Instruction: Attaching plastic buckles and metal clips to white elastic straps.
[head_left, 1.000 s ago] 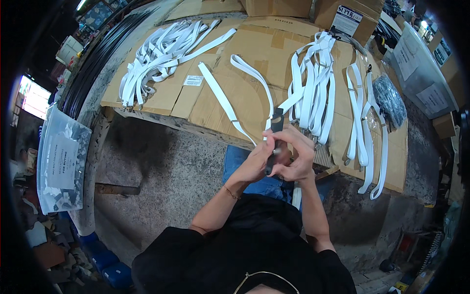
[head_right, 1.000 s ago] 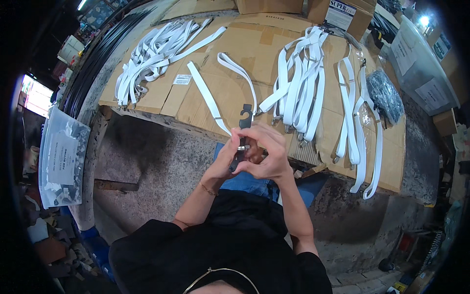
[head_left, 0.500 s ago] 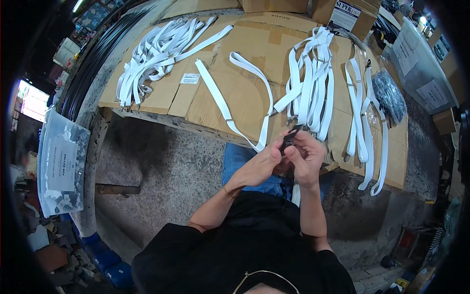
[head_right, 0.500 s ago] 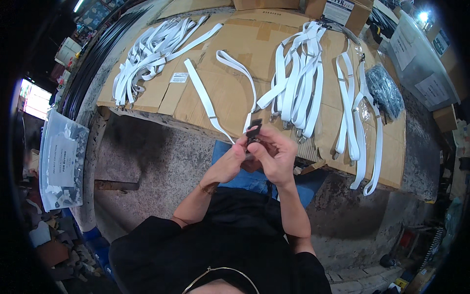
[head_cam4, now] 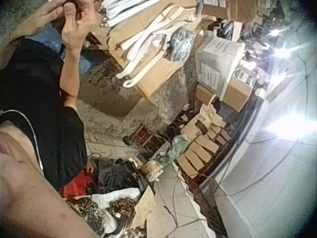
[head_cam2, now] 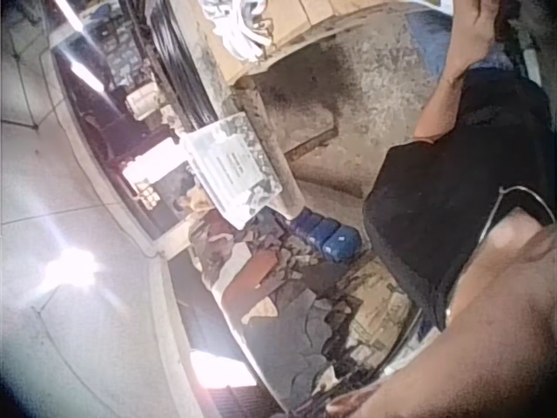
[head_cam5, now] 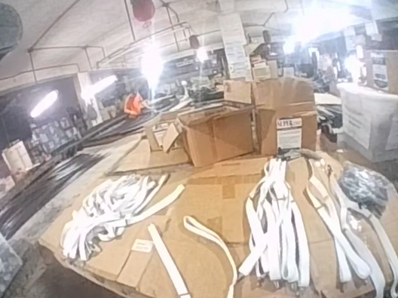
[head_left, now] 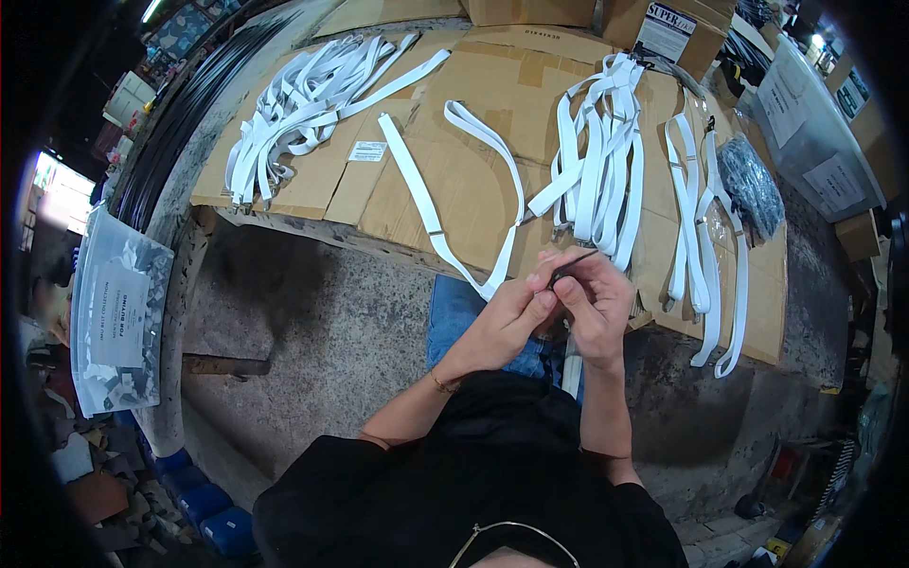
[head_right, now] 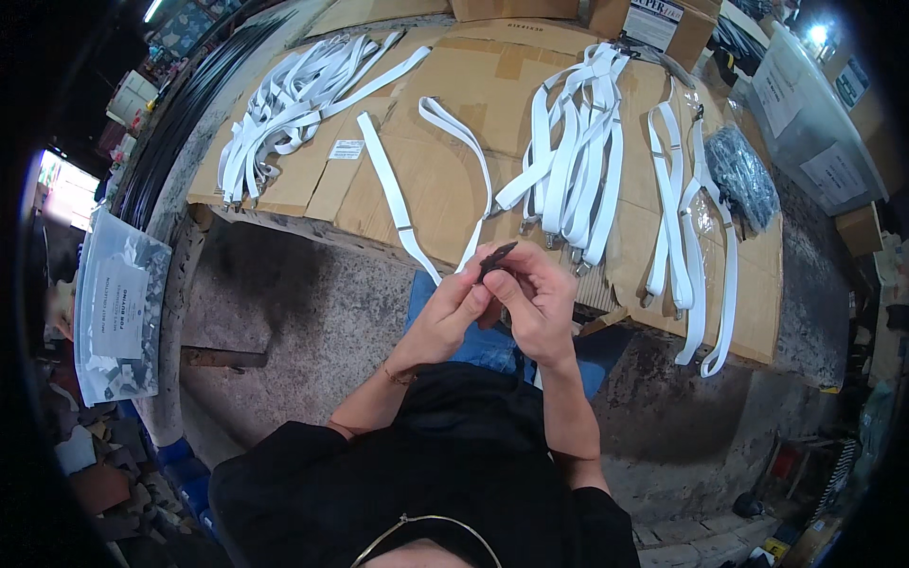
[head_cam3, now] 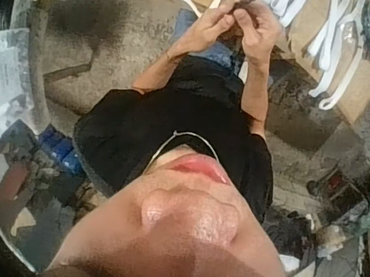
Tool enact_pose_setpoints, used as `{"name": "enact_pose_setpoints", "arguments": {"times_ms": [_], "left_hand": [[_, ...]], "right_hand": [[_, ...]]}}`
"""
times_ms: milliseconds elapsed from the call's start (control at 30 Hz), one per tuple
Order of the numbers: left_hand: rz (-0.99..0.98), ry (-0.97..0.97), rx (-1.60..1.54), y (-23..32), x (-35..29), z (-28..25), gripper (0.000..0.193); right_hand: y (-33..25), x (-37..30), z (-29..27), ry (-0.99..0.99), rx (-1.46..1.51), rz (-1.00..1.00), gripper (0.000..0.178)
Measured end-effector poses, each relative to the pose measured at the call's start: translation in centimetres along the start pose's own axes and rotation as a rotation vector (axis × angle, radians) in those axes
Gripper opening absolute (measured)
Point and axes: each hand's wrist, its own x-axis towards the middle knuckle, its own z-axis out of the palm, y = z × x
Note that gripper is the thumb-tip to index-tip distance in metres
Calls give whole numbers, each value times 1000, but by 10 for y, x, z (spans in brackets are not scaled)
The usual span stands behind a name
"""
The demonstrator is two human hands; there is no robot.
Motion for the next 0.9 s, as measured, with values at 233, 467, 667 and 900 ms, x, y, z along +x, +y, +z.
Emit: {"name": "enact_pose_setpoints", "arguments": {"times_ms": [233, 467, 667, 900], "left_hand": [[20, 9, 69, -4, 3, 4, 38], [14, -40, -29, -7, 2, -4, 34], [-56, 82, -197, 9, 7, -4, 31], [83, 76, -65, -1, 9, -9, 28]], "right_hand": [[12, -1, 1, 85, 73, -98, 11], [10, 7, -10, -64, 262, 12, 9], [16, 17, -11, -60, 274, -159, 7], [29, 10, -13, 6, 369, -64, 9]]}}
